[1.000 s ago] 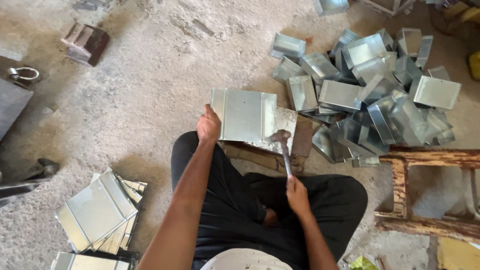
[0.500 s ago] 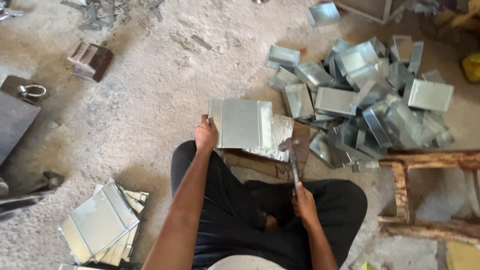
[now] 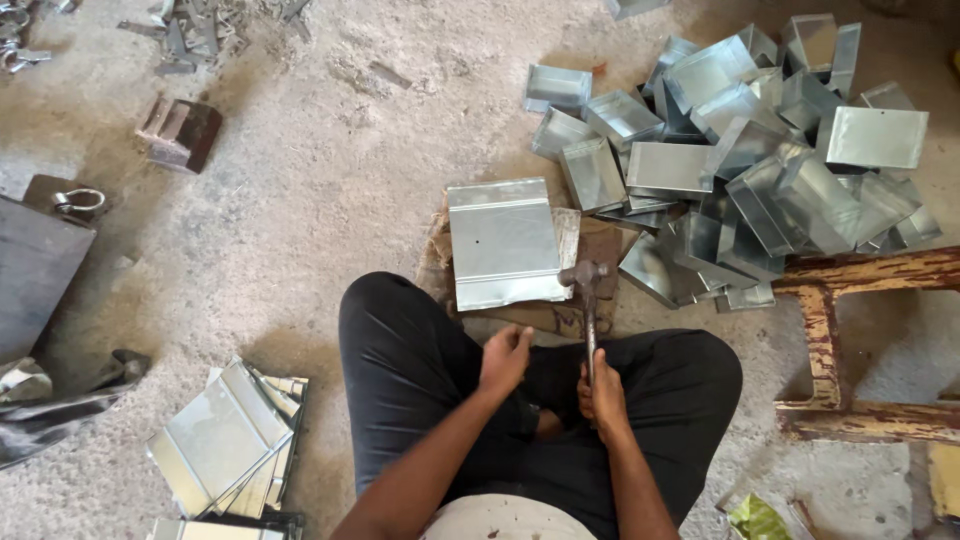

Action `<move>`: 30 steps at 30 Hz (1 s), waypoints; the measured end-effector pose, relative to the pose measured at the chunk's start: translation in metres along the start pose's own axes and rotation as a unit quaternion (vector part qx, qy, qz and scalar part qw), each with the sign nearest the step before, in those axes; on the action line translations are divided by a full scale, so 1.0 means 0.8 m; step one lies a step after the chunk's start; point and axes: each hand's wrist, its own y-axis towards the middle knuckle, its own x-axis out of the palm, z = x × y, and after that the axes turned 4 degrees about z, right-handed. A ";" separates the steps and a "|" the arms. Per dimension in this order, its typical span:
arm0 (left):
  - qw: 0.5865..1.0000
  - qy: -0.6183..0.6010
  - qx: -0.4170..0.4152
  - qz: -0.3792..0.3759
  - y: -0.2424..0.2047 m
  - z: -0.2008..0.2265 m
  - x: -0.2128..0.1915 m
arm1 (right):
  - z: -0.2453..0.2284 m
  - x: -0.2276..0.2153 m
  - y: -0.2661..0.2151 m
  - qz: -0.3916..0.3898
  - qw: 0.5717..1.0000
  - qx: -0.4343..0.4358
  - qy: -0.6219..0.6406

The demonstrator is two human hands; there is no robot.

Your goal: The person sits cross-legged on the floor and uses a hammer to repeatedly strike a rectangular metal sheet placed on a wooden block. They adjust the sheet's position and orientation between strikes, working on a pile of similar metal pieces.

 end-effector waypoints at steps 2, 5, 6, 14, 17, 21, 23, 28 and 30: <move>0.969 0.101 0.197 0.110 0.007 0.013 -0.016 | 0.003 -0.001 0.004 0.005 1.000 -0.011 -0.009; 0.907 0.127 0.306 0.261 0.090 0.043 -0.062 | 0.014 0.000 0.012 -0.001 0.999 -0.032 -0.006; 0.855 0.177 0.360 0.329 0.123 0.054 -0.073 | 0.017 0.002 0.017 -0.002 0.999 -0.039 -0.007; 0.983 0.050 0.140 0.110 0.270 0.025 -0.070 | -0.001 0.020 0.010 0.034 0.991 -0.117 -0.048; 0.974 -0.021 0.177 0.138 0.290 0.007 -0.047 | -0.008 0.020 0.008 0.052 0.991 -0.120 -0.022; 0.930 0.002 0.235 0.284 0.294 0.036 -0.011 | -0.014 0.023 -0.016 0.049 0.978 -0.200 0.024; 0.950 0.033 0.138 0.280 0.289 0.066 0.000 | -0.019 0.030 -0.032 0.017 0.967 -0.245 0.064; 0.962 0.050 0.134 0.233 0.278 0.095 0.004 | -0.013 0.056 -0.009 -0.001 0.984 -0.173 0.032; 0.962 0.039 0.139 0.230 0.278 0.100 -0.001 | 0.000 0.063 0.028 0.013 0.979 -0.197 -0.051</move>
